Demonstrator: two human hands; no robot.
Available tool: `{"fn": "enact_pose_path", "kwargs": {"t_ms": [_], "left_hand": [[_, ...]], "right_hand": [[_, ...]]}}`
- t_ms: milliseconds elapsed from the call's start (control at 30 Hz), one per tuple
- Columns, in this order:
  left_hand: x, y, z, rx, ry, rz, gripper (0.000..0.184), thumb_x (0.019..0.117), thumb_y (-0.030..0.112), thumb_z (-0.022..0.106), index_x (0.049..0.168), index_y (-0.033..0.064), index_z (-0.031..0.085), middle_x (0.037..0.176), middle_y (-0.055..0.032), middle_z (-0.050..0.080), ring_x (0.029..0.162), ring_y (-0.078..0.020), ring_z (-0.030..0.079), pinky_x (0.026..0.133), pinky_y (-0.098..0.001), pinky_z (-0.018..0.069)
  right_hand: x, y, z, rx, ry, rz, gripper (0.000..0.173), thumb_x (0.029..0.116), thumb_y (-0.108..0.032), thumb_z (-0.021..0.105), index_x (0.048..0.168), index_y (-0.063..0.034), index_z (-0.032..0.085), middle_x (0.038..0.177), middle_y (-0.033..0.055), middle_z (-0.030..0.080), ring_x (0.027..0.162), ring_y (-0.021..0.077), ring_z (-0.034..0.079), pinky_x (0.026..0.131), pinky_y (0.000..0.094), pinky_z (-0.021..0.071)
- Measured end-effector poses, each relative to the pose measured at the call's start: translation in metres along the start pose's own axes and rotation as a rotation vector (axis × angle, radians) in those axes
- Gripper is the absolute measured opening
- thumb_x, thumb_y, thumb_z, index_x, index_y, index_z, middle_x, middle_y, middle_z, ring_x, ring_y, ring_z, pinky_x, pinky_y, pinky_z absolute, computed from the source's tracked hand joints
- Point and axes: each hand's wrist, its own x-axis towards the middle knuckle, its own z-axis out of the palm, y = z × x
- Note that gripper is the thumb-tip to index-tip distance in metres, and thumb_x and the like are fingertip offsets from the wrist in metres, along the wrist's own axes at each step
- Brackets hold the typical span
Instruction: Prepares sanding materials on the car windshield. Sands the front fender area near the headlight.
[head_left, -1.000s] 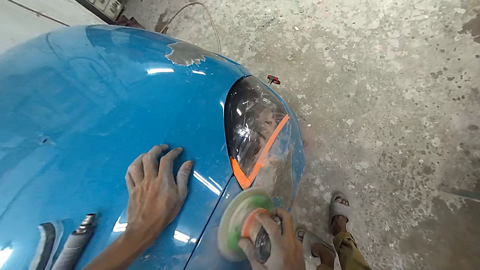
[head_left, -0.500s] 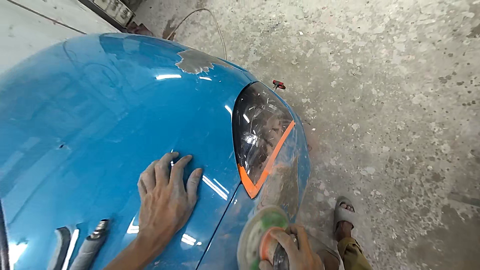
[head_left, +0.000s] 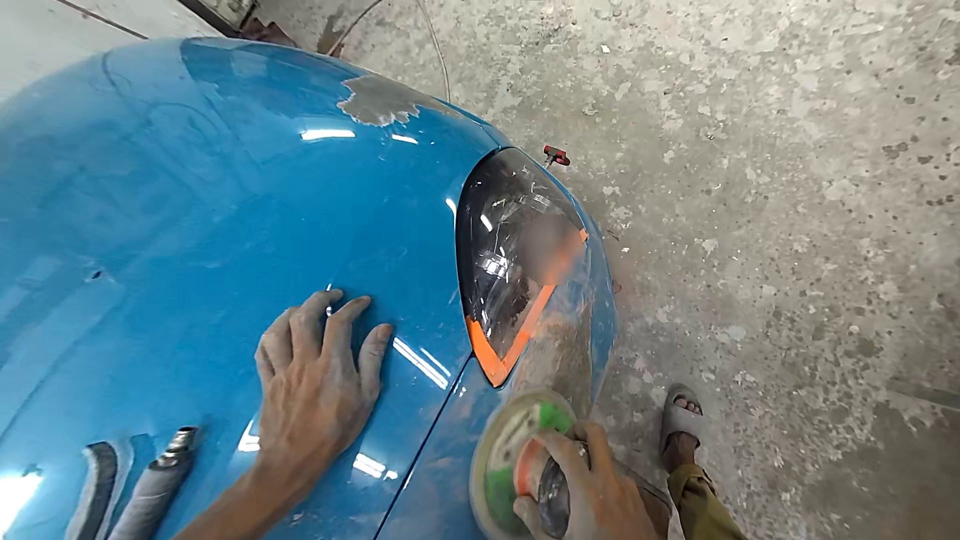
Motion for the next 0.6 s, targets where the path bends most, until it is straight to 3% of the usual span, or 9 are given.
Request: {"fn": "enact_pose_path", "kwargs": {"t_ms": [600], "left_hand": [[0.001,0.001,-0.002,0.004,-0.013,-0.001,0.063,0.1039,0.054,0.034,0.139,0.0090,0.059,0.150,-0.0193,0.049,0.138,-0.0472,0.041,0.109,-0.0633,0.0310]], "right_hand": [[0.016,-0.002,-0.018,-0.059,-0.122,0.064,0.069,0.0825,-0.048,0.080,0.143,-0.0215,0.060,0.137,0.0211,0.055,0.079,0.0262,0.071,0.064,0.0397,0.0601]]}}
